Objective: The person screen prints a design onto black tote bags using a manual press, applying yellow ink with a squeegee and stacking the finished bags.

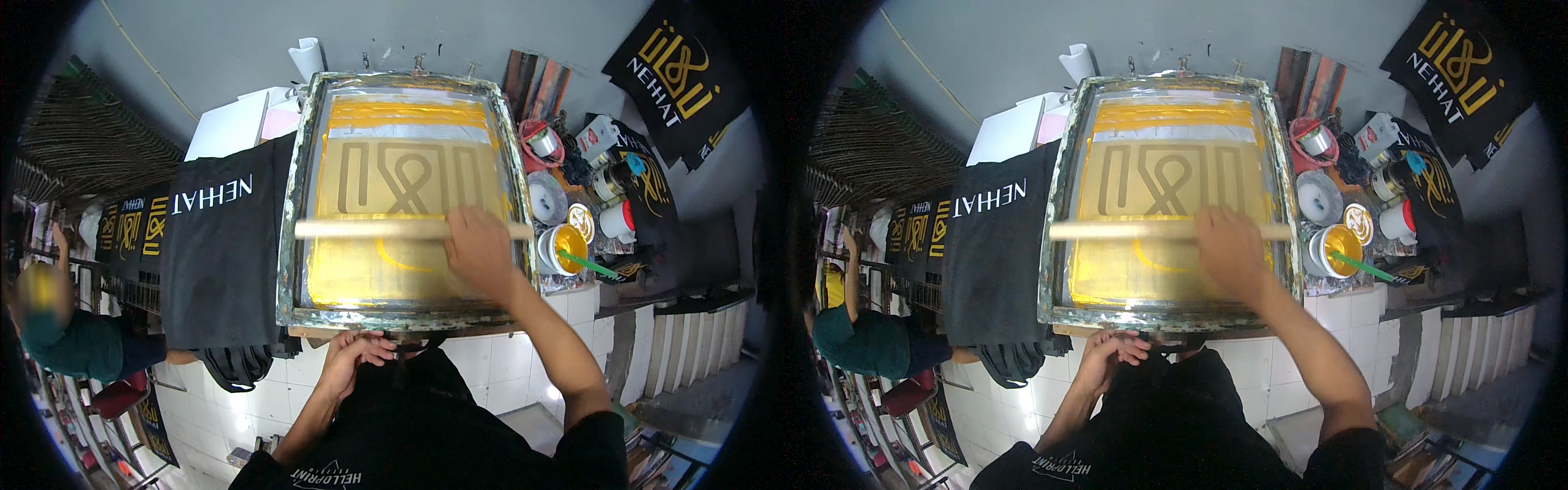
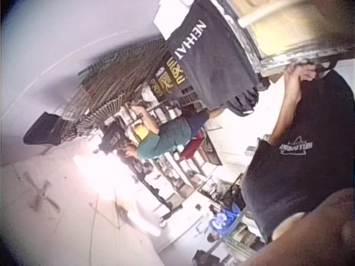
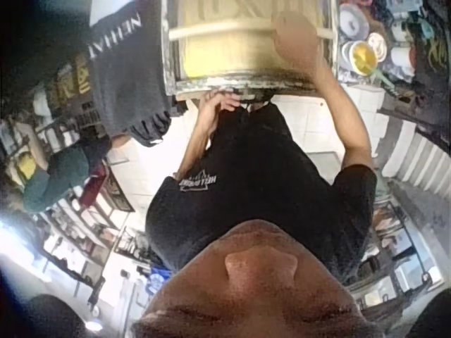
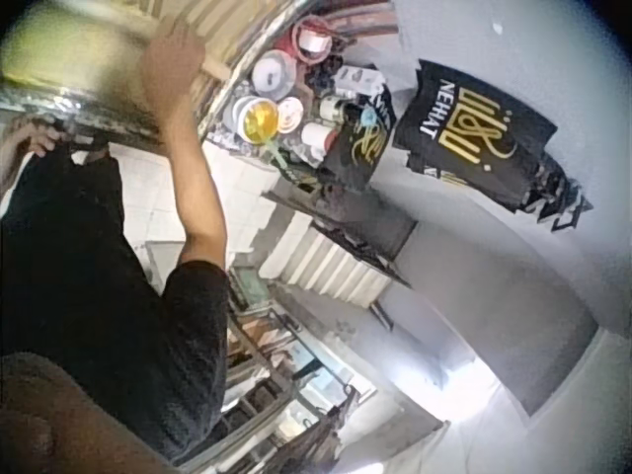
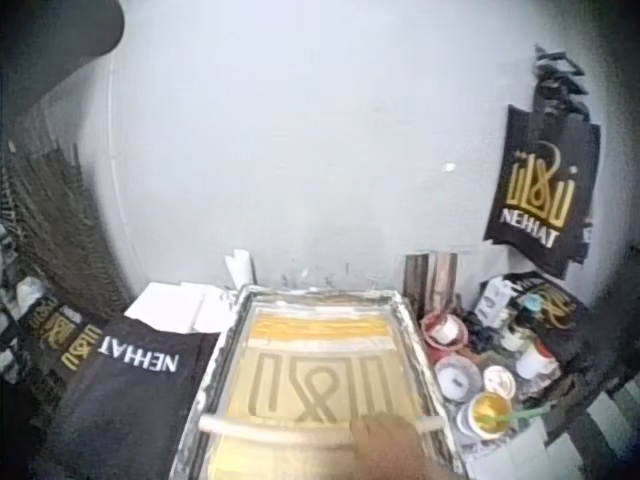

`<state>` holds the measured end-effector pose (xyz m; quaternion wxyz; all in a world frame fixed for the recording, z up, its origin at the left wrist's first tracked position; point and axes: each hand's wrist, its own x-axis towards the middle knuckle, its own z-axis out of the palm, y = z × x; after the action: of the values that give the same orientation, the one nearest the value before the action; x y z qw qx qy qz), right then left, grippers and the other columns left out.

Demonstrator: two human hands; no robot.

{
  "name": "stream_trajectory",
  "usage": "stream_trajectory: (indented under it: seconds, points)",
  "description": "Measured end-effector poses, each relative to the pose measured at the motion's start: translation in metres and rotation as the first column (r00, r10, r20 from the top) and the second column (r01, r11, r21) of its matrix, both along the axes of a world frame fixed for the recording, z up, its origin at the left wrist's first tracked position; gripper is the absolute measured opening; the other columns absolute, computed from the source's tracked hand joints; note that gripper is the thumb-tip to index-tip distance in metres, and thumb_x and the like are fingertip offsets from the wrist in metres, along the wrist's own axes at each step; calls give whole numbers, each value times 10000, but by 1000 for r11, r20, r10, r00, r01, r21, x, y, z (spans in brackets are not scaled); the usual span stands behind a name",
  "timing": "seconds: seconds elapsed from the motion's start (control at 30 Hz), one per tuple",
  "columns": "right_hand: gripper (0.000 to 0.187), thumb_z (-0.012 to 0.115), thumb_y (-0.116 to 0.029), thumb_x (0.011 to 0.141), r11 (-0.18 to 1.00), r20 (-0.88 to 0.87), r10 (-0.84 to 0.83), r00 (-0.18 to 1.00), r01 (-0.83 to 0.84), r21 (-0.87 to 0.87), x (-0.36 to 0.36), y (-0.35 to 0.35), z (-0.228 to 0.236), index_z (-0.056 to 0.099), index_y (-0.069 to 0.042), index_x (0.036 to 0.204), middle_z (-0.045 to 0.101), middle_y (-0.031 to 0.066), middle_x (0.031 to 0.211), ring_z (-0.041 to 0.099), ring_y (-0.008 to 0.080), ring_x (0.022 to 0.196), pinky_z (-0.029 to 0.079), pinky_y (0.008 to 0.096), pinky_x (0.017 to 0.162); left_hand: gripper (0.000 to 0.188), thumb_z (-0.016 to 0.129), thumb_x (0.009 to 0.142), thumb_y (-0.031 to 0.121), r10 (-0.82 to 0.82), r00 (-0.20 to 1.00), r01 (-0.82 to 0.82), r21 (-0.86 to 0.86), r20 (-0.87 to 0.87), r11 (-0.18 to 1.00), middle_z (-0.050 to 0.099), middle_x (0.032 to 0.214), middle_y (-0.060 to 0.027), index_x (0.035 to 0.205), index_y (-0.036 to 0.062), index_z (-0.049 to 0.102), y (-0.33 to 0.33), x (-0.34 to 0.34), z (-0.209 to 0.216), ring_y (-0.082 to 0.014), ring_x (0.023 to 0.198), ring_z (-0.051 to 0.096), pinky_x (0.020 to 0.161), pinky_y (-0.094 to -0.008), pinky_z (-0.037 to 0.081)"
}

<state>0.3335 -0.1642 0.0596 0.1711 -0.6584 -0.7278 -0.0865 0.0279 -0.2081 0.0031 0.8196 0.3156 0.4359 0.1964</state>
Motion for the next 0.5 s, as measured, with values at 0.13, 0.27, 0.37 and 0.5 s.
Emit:
stream_trajectory:
  seconds: [0.13,0.27,0.37,0.5]
  points:
    - [299,718,-230,862,1000,-54,1,999,-1,-11,54,94,-12,572,-30,1030,651,177,959,648,392,911,502,509,789,333,532,912,85,-27,999,27,-9,-26,1000,733,1094,-243,1180,-105,590,3,1,3,-281,909,748,798,-334,587]
    - [498,793,-329,820,981,2,-45,999,45,-188,99,183,9,648,-12,1176,715,213,972,685,403,947,524,499,818,429,508,917,108,75,995,-62,-187,63,980,701,1187,-278,1252,-158,540,8,2,4,-367,1038,732,914,-419,597]
    - [587,825,-382,771,954,-37,-87,996,73,-292,107,215,30,685,-64,1244,728,213,1065,688,392,1036,530,498,890,496,496,927,145,287,947,-195,-450,145,871,699,1188,-285,1311,-169,509,7,5,14,-375,1030,734,904,-437,601]
    - [609,820,-460,747,943,-44,-94,995,75,-325,124,238,31,721,-82,1214,739,205,1085,692,382,1065,531,495,930,513,551,1010,304,-363,923,384,-233,131,893,686,1231,-264,1361,-70,555,43,-17,24,-345,1115,705,907,-406,592]
